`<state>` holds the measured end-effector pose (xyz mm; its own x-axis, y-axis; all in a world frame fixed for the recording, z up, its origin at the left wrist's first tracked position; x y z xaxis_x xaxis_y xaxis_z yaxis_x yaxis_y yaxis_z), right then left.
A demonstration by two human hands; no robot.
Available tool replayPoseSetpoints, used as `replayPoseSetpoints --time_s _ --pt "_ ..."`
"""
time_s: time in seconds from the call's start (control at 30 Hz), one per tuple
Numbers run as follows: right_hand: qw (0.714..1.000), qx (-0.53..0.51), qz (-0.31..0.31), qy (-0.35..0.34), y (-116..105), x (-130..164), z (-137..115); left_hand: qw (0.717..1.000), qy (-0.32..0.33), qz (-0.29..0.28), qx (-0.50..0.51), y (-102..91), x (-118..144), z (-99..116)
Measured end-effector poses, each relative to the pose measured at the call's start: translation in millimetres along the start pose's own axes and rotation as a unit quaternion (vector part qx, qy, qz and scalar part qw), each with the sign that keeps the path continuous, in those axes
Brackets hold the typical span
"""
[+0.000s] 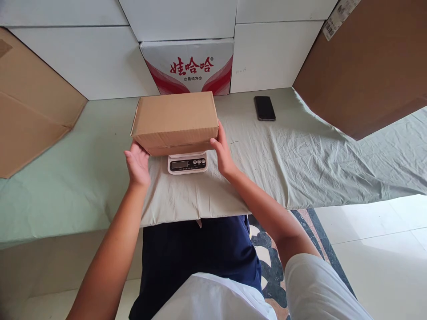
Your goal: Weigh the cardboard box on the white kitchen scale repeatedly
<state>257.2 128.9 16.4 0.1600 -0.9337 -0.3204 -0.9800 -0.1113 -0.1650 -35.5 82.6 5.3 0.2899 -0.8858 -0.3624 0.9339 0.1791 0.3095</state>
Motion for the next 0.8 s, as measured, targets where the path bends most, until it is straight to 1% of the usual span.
replayPoseSetpoints --time_s 0.1,0.17,0.27,0.37,0.43,0.5,0.6,0.7,0.8 --pt "1.0 -0.018 0.011 -0.002 3.3 2.6 -0.3 1.0 -0.008 -0.008 -0.002 5.4 1.5 0.9" --pt "1.0 -0.023 0.005 0.006 6.3 4.5 -2.0 1.0 -0.009 -0.013 -0.006 8.7 2.6 3.2" --pt "1.0 -0.028 0.003 0.009 6.6 5.6 -10.6 1.0 -0.003 -0.02 0.001 13.2 0.9 10.0" --pt "1.0 -0.025 0.007 -0.012 2.5 -0.3 -24.3 0.999 0.013 -0.045 0.024 19.9 -11.3 20.8" --pt "0.999 -0.021 0.011 -0.033 -0.2 -10.8 -31.1 0.997 0.017 -0.06 0.04 24.1 -27.0 27.0" --pt "0.999 -0.013 0.015 -0.047 -1.0 -27.7 -32.3 0.997 0.009 -0.057 0.045 26.4 -48.3 29.2" --pt "0.998 0.02 0.02 -0.056 1.0 -64.8 -23.2 0.998 -0.015 -0.029 0.061 29.4 -84.9 24.2" --pt "0.996 0.047 0.036 -0.061 2.4 -109.3 -7.3 0.995 -0.049 -0.001 0.084 34.7 -118.8 9.5" --pt "0.997 0.032 0.042 -0.062 4.8 -145.9 9.3 0.996 -0.057 0.002 0.07 38.8 -145.5 -8.3"
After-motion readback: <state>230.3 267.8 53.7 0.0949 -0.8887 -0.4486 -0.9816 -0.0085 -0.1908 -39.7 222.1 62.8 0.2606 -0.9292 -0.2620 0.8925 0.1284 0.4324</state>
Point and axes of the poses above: each hand's wrist, its own x-axis away from the middle knuckle, its own y-axis out of the palm, z = x × y, the point moved 8 cm from there along -x, towards the middle knuckle, and after that the axes turned 15 degrees about x, right-handed, at the moved point
